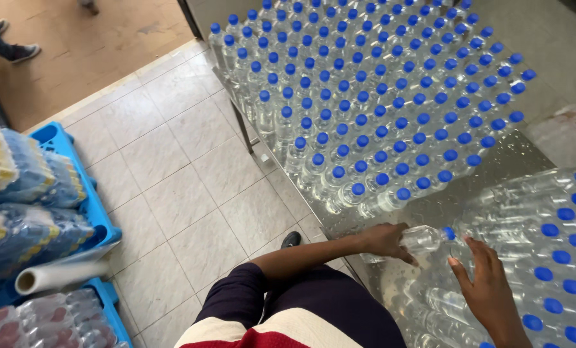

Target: The person repeatedly picks up plastic water bottles with blue caps from a large metal tray and screws the caps on by hand. The person handles the bottles one at a time, placing them back into the tray after capping. The task continues throughout the video.

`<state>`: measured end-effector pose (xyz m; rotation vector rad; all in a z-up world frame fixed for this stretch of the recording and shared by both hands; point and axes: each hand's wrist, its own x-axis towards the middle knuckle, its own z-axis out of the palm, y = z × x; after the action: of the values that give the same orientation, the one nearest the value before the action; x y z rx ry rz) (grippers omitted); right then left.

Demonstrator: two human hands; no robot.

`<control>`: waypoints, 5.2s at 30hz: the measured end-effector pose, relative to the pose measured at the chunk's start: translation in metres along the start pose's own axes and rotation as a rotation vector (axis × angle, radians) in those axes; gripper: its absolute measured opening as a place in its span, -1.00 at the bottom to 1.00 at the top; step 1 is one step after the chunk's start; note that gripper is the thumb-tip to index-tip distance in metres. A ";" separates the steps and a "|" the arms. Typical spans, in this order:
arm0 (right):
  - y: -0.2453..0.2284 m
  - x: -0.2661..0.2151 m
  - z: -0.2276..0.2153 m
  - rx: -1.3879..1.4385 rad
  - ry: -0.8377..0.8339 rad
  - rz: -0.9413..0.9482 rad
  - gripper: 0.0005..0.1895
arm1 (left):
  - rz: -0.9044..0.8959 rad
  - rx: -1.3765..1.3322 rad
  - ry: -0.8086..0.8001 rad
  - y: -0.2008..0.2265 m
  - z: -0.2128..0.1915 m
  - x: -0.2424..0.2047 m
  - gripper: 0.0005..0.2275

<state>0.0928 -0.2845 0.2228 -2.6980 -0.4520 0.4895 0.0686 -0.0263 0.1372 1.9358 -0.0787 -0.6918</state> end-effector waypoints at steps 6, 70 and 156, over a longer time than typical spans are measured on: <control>0.008 0.018 0.001 -0.128 -0.064 -0.031 -0.29 | -0.045 0.057 -0.007 -0.012 0.012 0.019 0.20; -0.035 -0.075 -0.001 0.630 -0.061 -0.019 -0.49 | 0.596 0.437 -0.118 0.001 -0.006 -0.030 -0.35; 0.029 -0.075 0.028 -0.485 -0.030 0.272 -0.53 | -0.110 -0.412 -0.189 -0.166 0.047 -0.027 -0.44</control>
<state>0.0223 -0.3293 0.2073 -3.2494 -0.2307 0.5520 -0.0174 0.0226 -0.0068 1.4867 0.0507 -0.8879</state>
